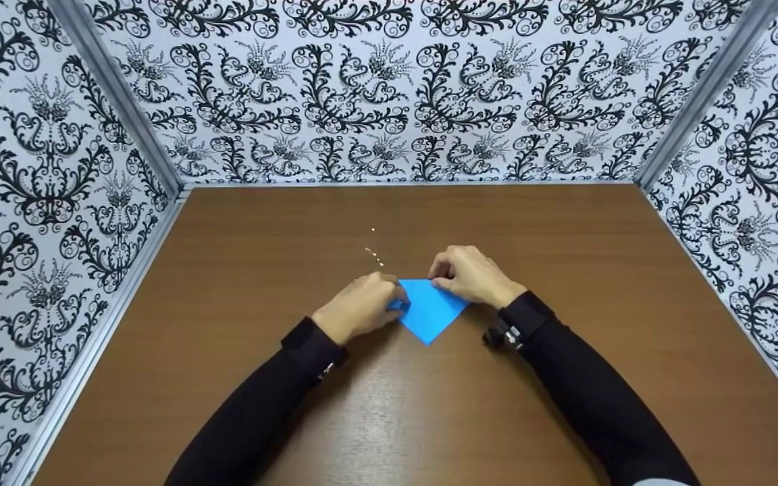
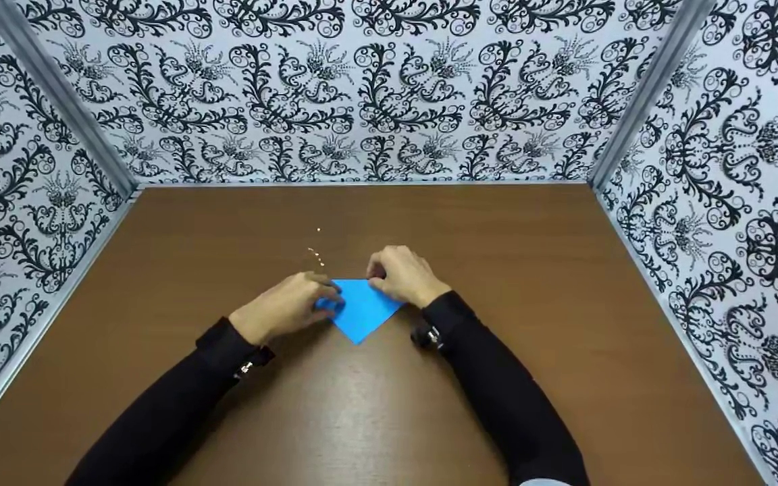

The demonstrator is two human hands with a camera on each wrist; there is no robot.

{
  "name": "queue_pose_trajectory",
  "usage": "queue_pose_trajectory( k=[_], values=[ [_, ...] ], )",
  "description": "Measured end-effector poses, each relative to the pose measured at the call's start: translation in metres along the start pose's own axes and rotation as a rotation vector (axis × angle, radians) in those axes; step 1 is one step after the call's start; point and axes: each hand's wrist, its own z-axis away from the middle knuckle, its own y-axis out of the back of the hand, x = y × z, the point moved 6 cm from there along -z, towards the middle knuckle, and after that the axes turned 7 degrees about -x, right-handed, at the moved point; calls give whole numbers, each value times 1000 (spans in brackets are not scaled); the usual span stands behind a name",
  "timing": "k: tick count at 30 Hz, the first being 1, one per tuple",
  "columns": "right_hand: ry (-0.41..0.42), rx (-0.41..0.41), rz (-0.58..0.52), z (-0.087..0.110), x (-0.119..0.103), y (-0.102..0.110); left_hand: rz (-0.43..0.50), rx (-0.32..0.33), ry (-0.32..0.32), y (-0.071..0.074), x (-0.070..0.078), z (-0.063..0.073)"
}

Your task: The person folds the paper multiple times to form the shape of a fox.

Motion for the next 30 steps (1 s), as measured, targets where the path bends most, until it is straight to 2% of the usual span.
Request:
queue_pose_trajectory(
  k=[11,18,22,30],
  values=[
    [28,40,-1,2,-1,4,-8,4,-7,-1,2,1],
    [68,82,19,14,-10,8,-6,-10,4,-2,1,0],
    [121,76,29,24,-21,8,-14,-4,4,-2,1,-1],
    [235,1,51,44,-39,-1,-6,11,-10,-2,3,0]
  ],
)
